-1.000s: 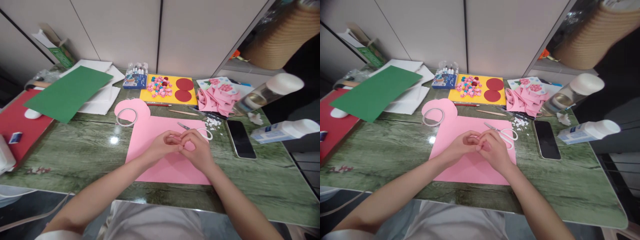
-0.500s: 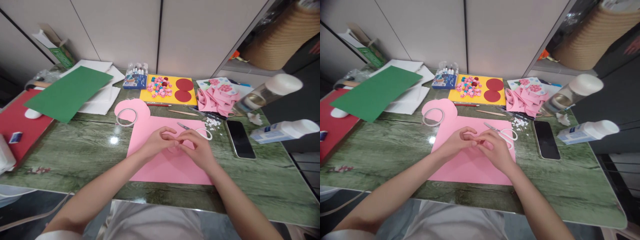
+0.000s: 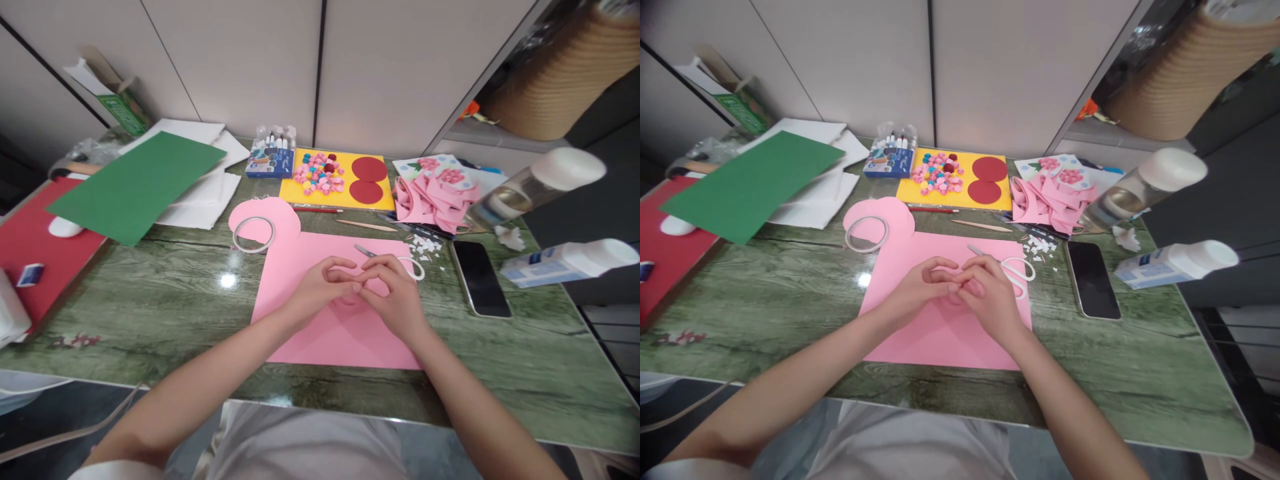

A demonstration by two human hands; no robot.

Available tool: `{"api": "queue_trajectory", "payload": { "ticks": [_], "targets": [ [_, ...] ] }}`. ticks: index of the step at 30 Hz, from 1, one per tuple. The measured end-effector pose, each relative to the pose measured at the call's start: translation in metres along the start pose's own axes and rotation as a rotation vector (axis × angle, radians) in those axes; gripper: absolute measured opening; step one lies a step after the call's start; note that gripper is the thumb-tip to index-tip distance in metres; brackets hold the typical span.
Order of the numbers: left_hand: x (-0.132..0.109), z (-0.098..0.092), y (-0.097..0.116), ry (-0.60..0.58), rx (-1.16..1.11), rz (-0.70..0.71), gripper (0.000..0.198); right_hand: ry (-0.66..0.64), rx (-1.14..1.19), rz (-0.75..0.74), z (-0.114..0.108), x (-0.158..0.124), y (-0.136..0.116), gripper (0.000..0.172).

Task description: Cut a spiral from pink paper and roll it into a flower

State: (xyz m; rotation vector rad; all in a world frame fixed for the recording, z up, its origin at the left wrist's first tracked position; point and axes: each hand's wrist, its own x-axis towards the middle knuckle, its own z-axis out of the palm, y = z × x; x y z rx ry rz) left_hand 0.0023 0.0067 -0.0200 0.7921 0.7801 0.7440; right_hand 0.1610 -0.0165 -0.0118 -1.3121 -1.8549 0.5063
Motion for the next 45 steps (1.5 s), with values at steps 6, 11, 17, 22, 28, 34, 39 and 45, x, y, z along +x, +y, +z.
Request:
{"api": "queue_trajectory", "payload": {
  "ticks": [6,11,17,22,28,34,39,45],
  "targets": [
    [-0.003,0.004,-0.003,-0.01,0.011,0.003,0.035,-0.013,0.026,0.001,0.001,0.001,-0.004,0.014],
    [-0.004,0.005,-0.001,0.033,-0.028,-0.005,0.038,-0.009,0.023,-0.015,-0.001,0.002,-0.007,0.013],
    [-0.003,-0.001,0.007,0.007,-0.035,0.003,0.038,-0.067,0.052,-0.053,-0.005,0.001,-0.006,0.013],
    [-0.004,-0.001,0.01,-0.037,0.025,0.028,0.039,-0.142,0.044,-0.126,-0.002,-0.002,-0.001,0.027],
    [-0.007,0.005,0.01,0.032,0.067,0.005,0.039,-0.043,-0.007,-0.071,-0.001,-0.002,-0.002,0.016],
    [-0.007,0.008,0.004,0.029,-0.025,0.024,0.037,-0.001,0.007,-0.032,-0.001,0.0,-0.006,0.01],
    [-0.007,0.009,0.001,0.025,-0.028,0.034,0.035,-0.016,0.009,-0.047,0.0,0.001,-0.007,0.013],
    [-0.008,0.007,0.007,0.067,-0.04,0.025,0.038,-0.011,-0.015,-0.083,-0.002,0.0,-0.01,0.007]
  ]
}}
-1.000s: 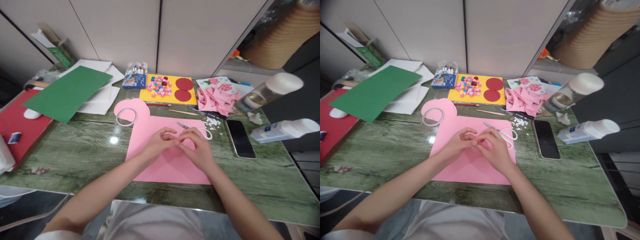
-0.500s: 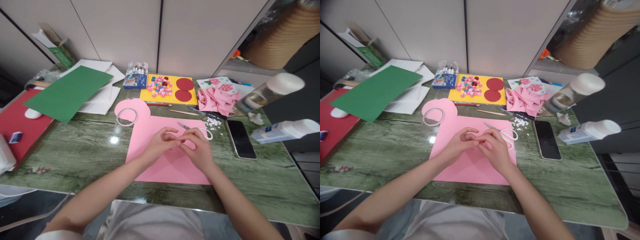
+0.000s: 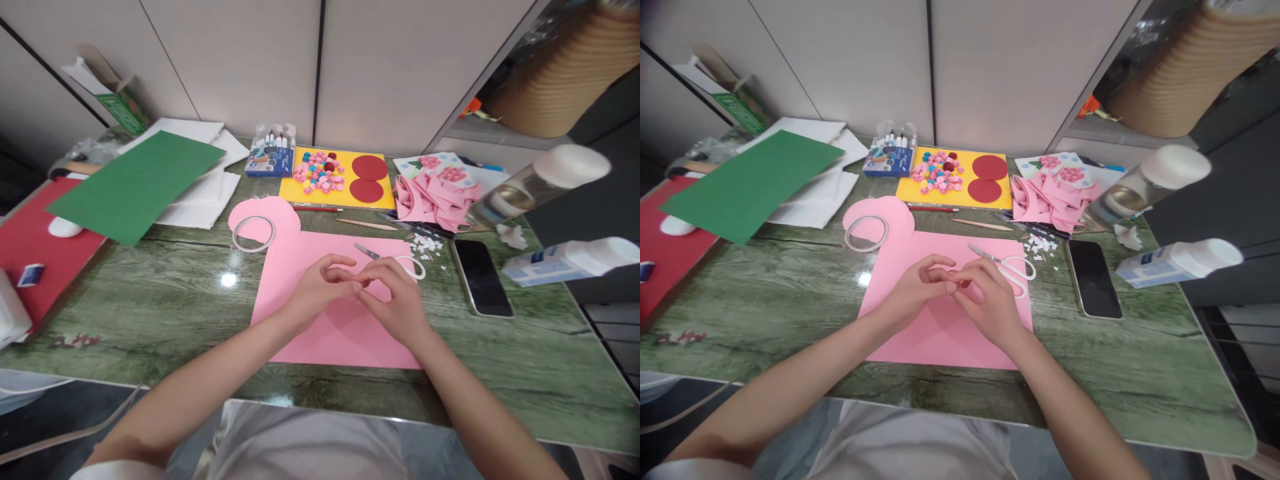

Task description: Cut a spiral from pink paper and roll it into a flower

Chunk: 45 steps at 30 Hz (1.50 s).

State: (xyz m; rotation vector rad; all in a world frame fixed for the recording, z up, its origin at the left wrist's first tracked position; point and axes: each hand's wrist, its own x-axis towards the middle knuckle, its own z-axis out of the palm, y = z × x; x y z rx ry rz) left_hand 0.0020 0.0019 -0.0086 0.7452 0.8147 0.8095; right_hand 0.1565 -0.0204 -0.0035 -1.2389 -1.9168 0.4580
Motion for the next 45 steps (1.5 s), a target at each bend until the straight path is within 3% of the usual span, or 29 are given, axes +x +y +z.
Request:
{"api": "queue_trajectory", "payload": {
  "ticks": [8,15,20,31,37,45],
  "targets": [
    [0.002,-0.004,0.007,-0.128,0.099,-0.003,0.032,-0.066,0.045,-0.1,0.0,-0.004,0.004,0.026],
    [0.001,-0.002,0.004,-0.054,0.093,0.023,0.034,0.082,-0.018,-0.059,0.001,-0.003,0.005,0.015],
    [-0.001,0.0,0.002,-0.073,0.071,0.013,0.034,0.095,-0.006,-0.015,0.0,-0.002,0.002,0.003],
    [-0.003,0.003,0.0,-0.115,0.075,-0.013,0.033,0.045,0.005,-0.002,0.001,-0.001,0.001,0.016],
    [-0.001,0.0,-0.001,-0.058,0.062,-0.013,0.033,0.034,0.015,-0.011,0.0,0.0,-0.001,0.012],
    [0.003,-0.01,0.009,-0.124,0.14,0.004,0.035,-0.114,0.069,-0.054,-0.004,-0.001,0.003,0.028]
  ]
}}
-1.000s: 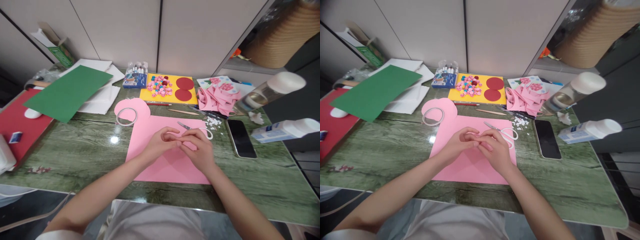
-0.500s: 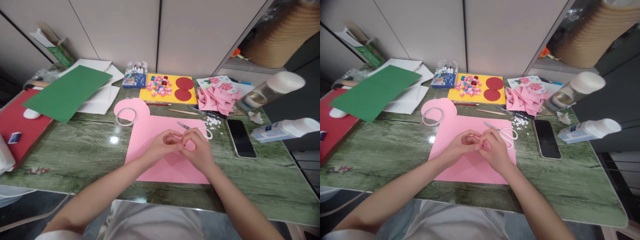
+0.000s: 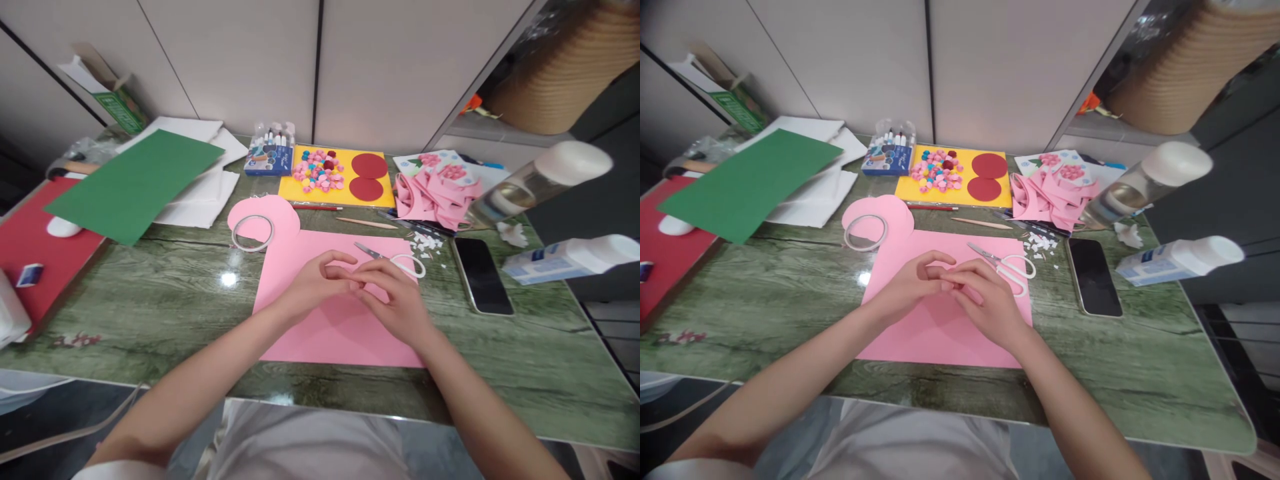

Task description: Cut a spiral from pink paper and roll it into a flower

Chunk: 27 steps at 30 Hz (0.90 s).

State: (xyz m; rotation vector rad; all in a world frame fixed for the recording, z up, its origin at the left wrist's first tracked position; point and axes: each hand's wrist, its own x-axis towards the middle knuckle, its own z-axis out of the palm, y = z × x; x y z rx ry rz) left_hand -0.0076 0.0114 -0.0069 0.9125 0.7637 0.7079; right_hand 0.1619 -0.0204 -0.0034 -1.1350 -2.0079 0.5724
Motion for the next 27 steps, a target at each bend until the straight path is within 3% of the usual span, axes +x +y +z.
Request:
{"api": "queue_trajectory", "payload": {
  "ticks": [8,17,27],
  "targets": [
    [-0.001,0.003,0.002,0.031,0.146,0.045,0.033,0.054,-0.033,0.004,0.005,-0.001,0.002,0.023],
    [-0.003,0.012,-0.005,0.101,0.018,0.016,0.034,0.157,-0.103,0.005,0.004,-0.001,0.001,0.012],
    [-0.005,0.016,-0.007,0.108,-0.065,0.014,0.03,0.154,-0.09,0.013,0.006,0.002,-0.002,0.017]
  ]
}}
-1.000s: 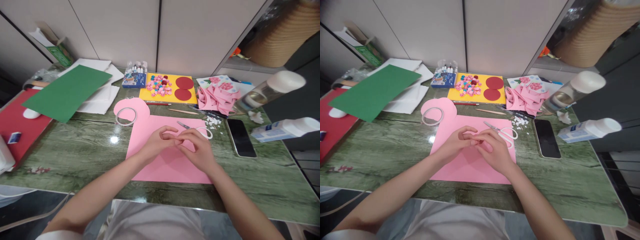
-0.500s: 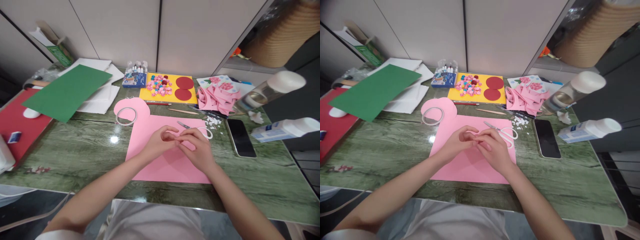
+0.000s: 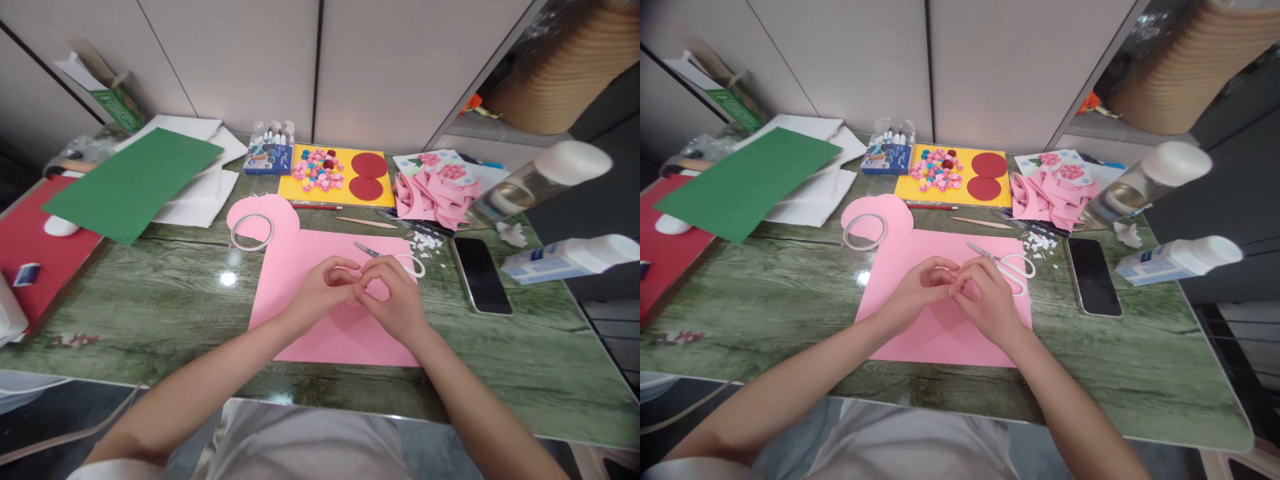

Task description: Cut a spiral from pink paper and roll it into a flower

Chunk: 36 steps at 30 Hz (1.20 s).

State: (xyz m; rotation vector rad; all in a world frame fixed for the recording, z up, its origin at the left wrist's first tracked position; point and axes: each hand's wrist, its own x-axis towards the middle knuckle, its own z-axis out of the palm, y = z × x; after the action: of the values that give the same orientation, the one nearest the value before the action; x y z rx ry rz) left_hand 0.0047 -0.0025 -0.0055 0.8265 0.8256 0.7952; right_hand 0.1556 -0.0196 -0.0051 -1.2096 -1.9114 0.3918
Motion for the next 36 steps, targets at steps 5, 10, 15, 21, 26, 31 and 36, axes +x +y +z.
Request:
{"api": "queue_trajectory", "payload": {
  "ticks": [5,10,15,21,26,31,36],
  "targets": [
    [0.002,-0.005,0.003,0.005,0.009,-0.016,0.034,-0.056,0.035,0.004,-0.004,0.0,0.0,0.013],
    [0.004,-0.011,0.005,-0.022,0.086,-0.008,0.034,-0.096,0.068,-0.013,-0.004,-0.002,0.005,0.021],
    [0.006,-0.011,0.008,-0.039,0.19,0.012,0.035,-0.075,0.059,-0.024,-0.002,-0.003,0.008,0.02],
    [0.004,-0.009,0.009,-0.029,0.203,-0.009,0.034,-0.025,-0.011,-0.031,-0.002,-0.002,0.007,0.007],
    [0.001,-0.006,0.006,-0.022,0.17,0.014,0.034,-0.007,-0.097,-0.069,-0.002,-0.002,0.006,0.007],
    [0.002,-0.006,0.006,-0.014,0.178,0.012,0.034,-0.05,-0.099,-0.078,-0.003,-0.002,0.006,0.006],
    [0.004,-0.013,0.01,-0.049,0.21,0.004,0.037,-0.11,0.004,-0.016,-0.006,-0.002,0.006,0.013]
  ]
}}
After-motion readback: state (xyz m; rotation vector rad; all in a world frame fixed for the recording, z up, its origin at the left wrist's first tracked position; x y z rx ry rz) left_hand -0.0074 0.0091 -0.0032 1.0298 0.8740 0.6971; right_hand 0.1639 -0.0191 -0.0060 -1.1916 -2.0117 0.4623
